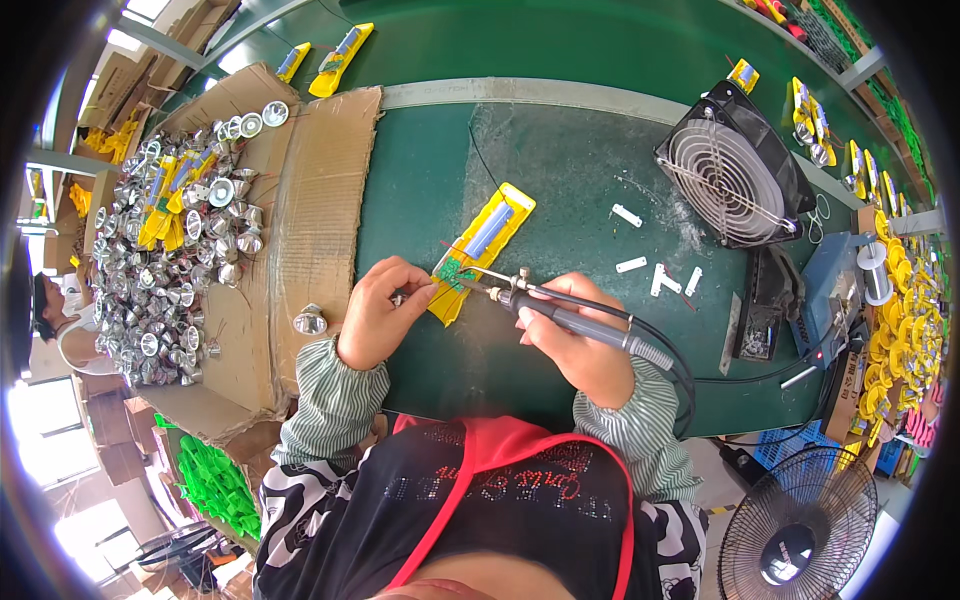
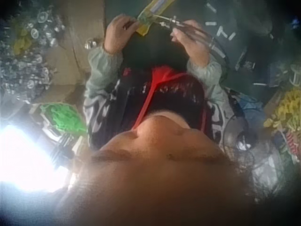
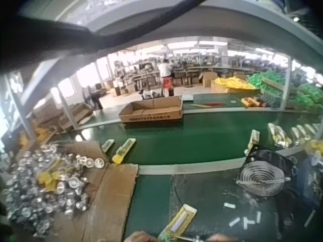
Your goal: The person solders electrical components onto flashlight casings using a soldering iron and places the assembled flashlights onto the conveyor belt.
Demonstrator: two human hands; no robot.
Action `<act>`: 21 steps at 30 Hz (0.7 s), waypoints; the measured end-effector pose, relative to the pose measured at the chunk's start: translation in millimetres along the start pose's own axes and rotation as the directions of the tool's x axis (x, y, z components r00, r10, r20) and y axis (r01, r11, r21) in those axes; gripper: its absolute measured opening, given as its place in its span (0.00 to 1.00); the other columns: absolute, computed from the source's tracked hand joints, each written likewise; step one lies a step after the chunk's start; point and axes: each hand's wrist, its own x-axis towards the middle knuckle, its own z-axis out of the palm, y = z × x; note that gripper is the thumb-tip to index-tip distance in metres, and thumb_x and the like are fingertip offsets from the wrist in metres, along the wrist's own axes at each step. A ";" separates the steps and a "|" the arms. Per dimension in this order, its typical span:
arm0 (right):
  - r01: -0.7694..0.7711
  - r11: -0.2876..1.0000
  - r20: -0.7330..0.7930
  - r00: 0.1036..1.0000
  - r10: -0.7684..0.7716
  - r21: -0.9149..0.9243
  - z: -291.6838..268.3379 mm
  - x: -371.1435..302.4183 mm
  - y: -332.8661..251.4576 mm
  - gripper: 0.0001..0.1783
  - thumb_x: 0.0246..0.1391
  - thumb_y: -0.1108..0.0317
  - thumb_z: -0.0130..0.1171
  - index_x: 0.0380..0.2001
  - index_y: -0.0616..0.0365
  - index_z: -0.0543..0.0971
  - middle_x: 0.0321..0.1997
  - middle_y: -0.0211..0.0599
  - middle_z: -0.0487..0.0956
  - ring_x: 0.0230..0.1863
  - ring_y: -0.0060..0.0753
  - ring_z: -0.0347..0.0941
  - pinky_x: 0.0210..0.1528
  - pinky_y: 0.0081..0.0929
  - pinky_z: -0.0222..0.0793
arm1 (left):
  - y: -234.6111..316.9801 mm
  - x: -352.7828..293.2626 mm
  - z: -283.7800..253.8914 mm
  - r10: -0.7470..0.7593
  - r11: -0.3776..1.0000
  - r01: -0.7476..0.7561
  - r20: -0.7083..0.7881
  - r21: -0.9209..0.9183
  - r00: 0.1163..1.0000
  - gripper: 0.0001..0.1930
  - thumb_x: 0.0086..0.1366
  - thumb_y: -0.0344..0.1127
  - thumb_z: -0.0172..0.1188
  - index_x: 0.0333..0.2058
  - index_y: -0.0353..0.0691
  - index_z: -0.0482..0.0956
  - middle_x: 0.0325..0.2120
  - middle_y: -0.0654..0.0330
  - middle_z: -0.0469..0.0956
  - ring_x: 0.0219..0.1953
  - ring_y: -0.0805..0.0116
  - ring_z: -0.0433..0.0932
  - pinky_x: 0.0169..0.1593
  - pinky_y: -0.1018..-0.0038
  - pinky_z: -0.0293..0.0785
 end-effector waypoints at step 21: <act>0.002 1.000 -0.018 1.000 -0.001 0.019 -2.6 -1.1 -4.3 0.09 0.48 0.78 0.56 0.34 0.69 0.70 0.27 0.42 0.79 0.26 0.24 0.76 0.29 0.21 0.74 | 0.1 2.2 3.8 0.036 0.995 -0.036 0.006 0.095 0.999 0.04 0.52 0.28 0.60 0.24 0.34 0.75 0.21 0.59 0.70 0.25 0.66 0.69 0.29 0.71 0.66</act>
